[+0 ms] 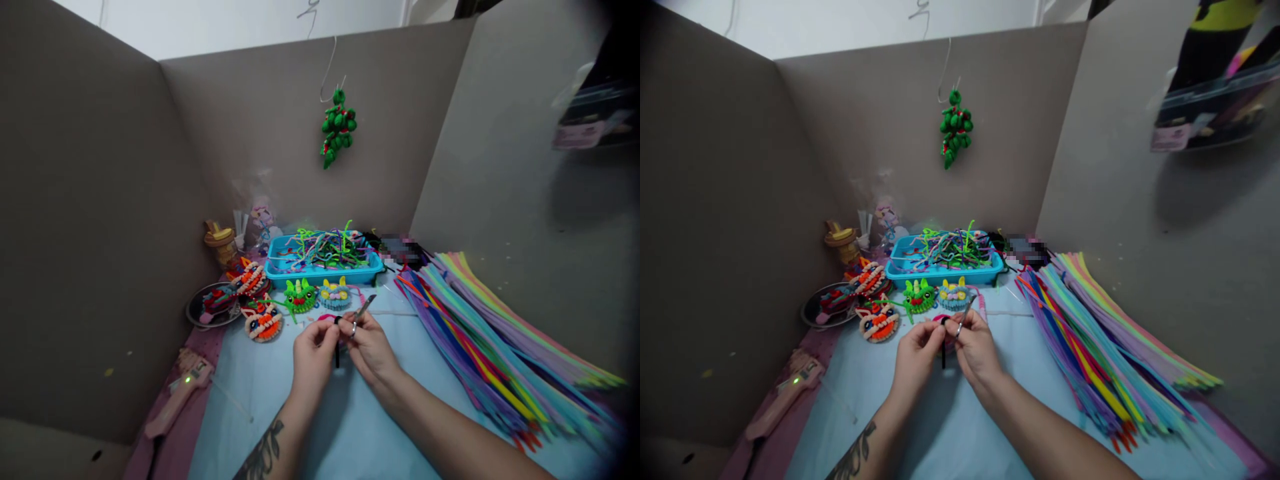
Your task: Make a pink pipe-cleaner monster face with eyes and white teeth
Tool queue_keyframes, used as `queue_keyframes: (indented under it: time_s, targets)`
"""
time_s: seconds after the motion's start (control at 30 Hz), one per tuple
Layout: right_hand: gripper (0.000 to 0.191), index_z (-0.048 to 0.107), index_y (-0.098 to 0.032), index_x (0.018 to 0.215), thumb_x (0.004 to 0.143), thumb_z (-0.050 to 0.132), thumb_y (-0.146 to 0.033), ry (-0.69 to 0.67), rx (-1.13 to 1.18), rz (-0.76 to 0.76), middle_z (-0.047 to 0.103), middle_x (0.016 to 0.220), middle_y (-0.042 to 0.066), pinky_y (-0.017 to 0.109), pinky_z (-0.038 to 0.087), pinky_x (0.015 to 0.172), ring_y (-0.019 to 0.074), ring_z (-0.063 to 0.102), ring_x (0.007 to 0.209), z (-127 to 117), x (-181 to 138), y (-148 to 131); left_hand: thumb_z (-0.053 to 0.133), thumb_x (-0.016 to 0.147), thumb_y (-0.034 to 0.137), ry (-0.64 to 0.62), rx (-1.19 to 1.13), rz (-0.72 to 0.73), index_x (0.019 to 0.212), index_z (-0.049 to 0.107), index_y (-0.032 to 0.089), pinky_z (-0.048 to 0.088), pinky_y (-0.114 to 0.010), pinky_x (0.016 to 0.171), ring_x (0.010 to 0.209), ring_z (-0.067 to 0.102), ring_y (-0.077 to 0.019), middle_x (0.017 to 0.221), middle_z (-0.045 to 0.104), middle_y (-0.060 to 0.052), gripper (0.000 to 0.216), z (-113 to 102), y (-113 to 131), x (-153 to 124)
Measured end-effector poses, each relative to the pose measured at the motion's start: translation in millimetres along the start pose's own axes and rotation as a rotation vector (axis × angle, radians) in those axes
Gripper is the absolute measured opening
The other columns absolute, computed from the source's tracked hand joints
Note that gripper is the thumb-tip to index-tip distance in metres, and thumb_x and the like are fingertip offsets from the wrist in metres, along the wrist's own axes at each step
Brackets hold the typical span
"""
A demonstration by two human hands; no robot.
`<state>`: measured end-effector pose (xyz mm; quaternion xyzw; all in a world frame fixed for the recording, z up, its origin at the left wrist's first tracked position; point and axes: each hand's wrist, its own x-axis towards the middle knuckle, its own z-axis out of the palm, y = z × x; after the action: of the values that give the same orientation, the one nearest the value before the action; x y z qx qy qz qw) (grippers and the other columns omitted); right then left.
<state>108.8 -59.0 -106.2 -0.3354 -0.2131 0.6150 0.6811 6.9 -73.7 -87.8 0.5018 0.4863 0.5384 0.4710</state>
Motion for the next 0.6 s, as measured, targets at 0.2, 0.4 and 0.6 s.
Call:
queue_keyframes:
  time_s: [0.2,0.4,0.6]
  targets:
    - [0.034,0.052,-0.018,0.059,0.046,0.083,-0.022,0.000,-0.048,-0.042,0.056,0.065,-0.004,0.023,0.040,0.055,0.0103,0.050,0.058,-3,4,-3,0.063,0.069,0.030,-0.082,0.025,-0.029,0.075,0.066,0.013,0.047,-0.024,0.059,0.060,0.059,-0.0140,0.067,0.066,-0.003,0.018,-3,-1,3]
    - [0.029,0.056,-0.018,0.060,0.053,0.081,-0.031,-0.135,-0.267,-0.045,0.053,0.056,-0.004,0.024,0.038,0.055,0.0107,0.047,0.054,-5,2,-14,0.066,0.068,0.032,-0.019,0.087,-0.014,0.076,0.063,0.013,0.046,-0.023,0.057,0.058,0.058,-0.0134,0.065,0.065,-0.003,0.021,-21,-5,12]
    - [0.025,0.061,-0.016,0.069,0.064,0.072,-0.038,-0.556,-0.594,0.079,0.057,0.066,0.000,0.025,0.041,0.066,0.0140,0.051,0.066,-2,-3,-27,0.063,0.071,0.039,0.060,0.148,-0.002,0.079,0.062,0.015,0.046,-0.024,0.054,0.061,0.058,-0.0150,0.065,0.062,-0.001,0.025,-38,0,19]
